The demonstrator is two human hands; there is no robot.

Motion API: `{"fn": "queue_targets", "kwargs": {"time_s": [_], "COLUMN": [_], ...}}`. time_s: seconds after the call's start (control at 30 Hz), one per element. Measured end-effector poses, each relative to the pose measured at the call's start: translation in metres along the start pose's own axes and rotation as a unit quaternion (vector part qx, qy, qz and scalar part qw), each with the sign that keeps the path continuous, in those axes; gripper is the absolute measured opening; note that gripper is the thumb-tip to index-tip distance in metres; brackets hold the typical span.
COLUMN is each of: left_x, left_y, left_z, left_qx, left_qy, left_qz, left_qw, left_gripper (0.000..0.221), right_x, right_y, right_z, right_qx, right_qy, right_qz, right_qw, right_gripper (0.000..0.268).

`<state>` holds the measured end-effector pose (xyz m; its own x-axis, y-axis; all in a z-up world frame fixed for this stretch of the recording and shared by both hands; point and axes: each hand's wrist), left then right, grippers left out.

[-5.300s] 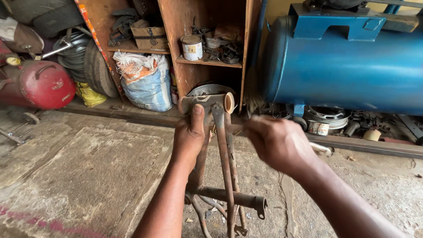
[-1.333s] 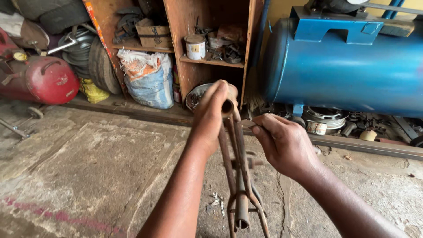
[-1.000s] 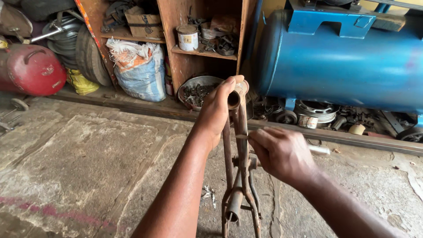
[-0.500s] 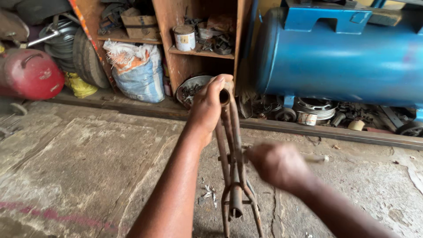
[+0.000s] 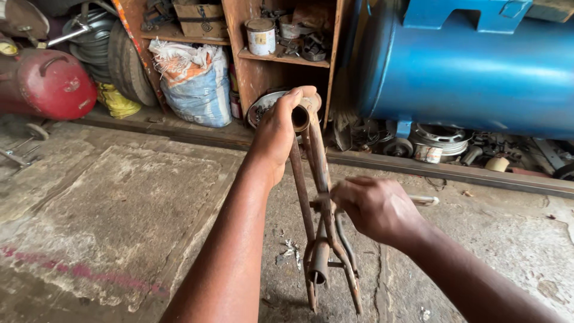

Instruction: The person is cleaning a metal bicycle frame by hand using a small abrasive tool, rubbing various parts of the rusted tubing to remove surface buildup.

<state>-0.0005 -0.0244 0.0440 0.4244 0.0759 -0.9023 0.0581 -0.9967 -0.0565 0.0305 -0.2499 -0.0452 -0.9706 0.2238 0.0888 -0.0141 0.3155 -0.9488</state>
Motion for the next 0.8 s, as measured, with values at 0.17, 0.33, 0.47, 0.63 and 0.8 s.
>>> {"fn": "queue_targets", "kwargs": {"time_s": [0.17,0.33,0.47,0.63,0.8], "left_x": [-0.007,-0.005,-0.005,0.004,0.003], "left_y": [-0.01,-0.01,-0.014,-0.02,-0.031], "left_z": [0.005,0.007,0.008,0.008,0.01], "left_qx": [0.0,-0.025,-0.035,-0.033,-0.042], "left_qy": [-0.078,-0.051,-0.036,0.0,-0.041], "left_qz": [0.114,0.057,0.074,0.103,0.16], "left_qw": [0.99,0.997,0.996,0.994,0.985], "left_gripper": [0.061,0.062,0.059,0.055,0.047], "right_x": [-0.004,-0.019,-0.01,-0.008,0.002], "right_y": [0.038,0.033,0.034,0.018,0.033], "right_z": [0.024,0.013,0.018,-0.004,0.014], "right_qx": [0.13,0.008,0.044,-0.03,0.255], "right_qy": [0.029,0.044,-0.003,0.003,0.116], "right_qz": [-0.022,-0.013,-0.024,0.07,-0.006], "right_qw": [0.991,0.999,0.999,0.997,0.96], "right_gripper": [0.03,0.03,0.021,0.03,0.037]}}
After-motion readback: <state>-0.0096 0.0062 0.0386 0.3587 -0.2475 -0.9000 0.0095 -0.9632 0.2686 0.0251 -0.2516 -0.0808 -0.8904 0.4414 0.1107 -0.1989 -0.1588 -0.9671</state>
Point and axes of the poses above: each hand's wrist, its own z-axis away from the middle knuckle, its own y-axis out of the palm, x = y × z, and after that the axes turned 13 degrees about x, right-handed
